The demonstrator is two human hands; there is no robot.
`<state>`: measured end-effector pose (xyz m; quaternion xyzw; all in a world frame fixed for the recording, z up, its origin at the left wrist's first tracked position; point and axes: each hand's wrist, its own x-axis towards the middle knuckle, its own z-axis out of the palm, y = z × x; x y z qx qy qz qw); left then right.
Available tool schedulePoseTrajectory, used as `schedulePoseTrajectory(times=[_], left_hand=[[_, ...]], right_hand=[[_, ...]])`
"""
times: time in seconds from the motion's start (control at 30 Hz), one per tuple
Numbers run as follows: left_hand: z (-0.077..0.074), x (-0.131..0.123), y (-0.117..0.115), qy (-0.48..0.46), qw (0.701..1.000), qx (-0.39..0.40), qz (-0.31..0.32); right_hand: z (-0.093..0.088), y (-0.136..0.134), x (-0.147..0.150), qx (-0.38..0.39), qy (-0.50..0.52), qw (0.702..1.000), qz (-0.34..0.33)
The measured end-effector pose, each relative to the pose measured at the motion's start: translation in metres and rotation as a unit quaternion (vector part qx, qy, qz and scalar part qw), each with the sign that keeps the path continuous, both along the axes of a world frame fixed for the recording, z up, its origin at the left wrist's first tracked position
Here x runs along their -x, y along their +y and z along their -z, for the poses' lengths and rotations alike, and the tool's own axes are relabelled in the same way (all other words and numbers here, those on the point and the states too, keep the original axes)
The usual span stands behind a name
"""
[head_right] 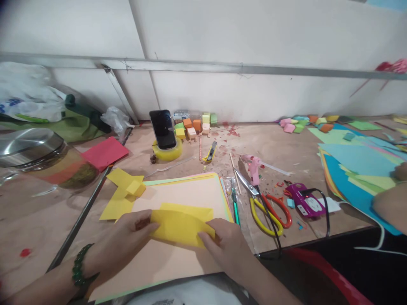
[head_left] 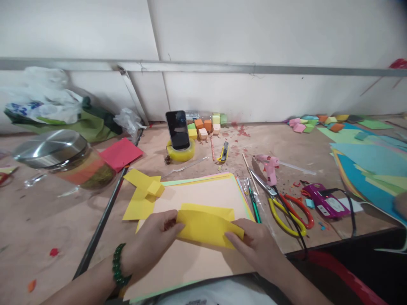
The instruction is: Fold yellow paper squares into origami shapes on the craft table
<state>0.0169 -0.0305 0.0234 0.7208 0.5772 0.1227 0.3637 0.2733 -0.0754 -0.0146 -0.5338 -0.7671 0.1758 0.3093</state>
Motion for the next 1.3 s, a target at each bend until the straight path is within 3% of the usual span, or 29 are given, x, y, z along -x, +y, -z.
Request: schedulePoseTrajectory(times=[0.17,0.47,0.6,0.73,0.87,0.97,1.07,1.3], left_hand=[[0.008,-0.008,0.011,0.051,0.995,-0.077,0.030],[0.019,-0.009,0.014,0.079,0.994,-0.064,0.035],[0.020,-0.006,0.013,0.062,0.995,-0.070,0.033],[0.023,-0.002,0.011,0.014,0.996,-0.084,0.027],[0.023,0.000,0.013,-0.106,0.985,-0.113,-0.074],[0.021,0.001,0.017,-0.230,0.963,-0.035,-0.134],[0.021,0.001,0.019,-0.290,0.949,0.074,-0.104],[0.018,0.000,0.016,-0.309,0.939,0.091,-0.120]], right_hand=[[-0.004,0.014,0.006,0.020,-0.083,0.996,0.030],[-0.017,0.028,0.010,0.159,-0.134,0.977,0.055],[-0.016,0.031,0.008,0.164,-0.081,0.981,0.068],[-0.009,0.031,0.008,0.240,0.058,0.967,0.058],[-0.006,0.027,0.008,0.216,0.188,0.956,0.065],[-0.009,0.026,0.008,0.182,0.212,0.959,0.050],[-0.008,0.026,0.006,0.150,0.204,0.967,0.039],[0.012,0.024,-0.001,0.136,0.248,0.950,0.129]])
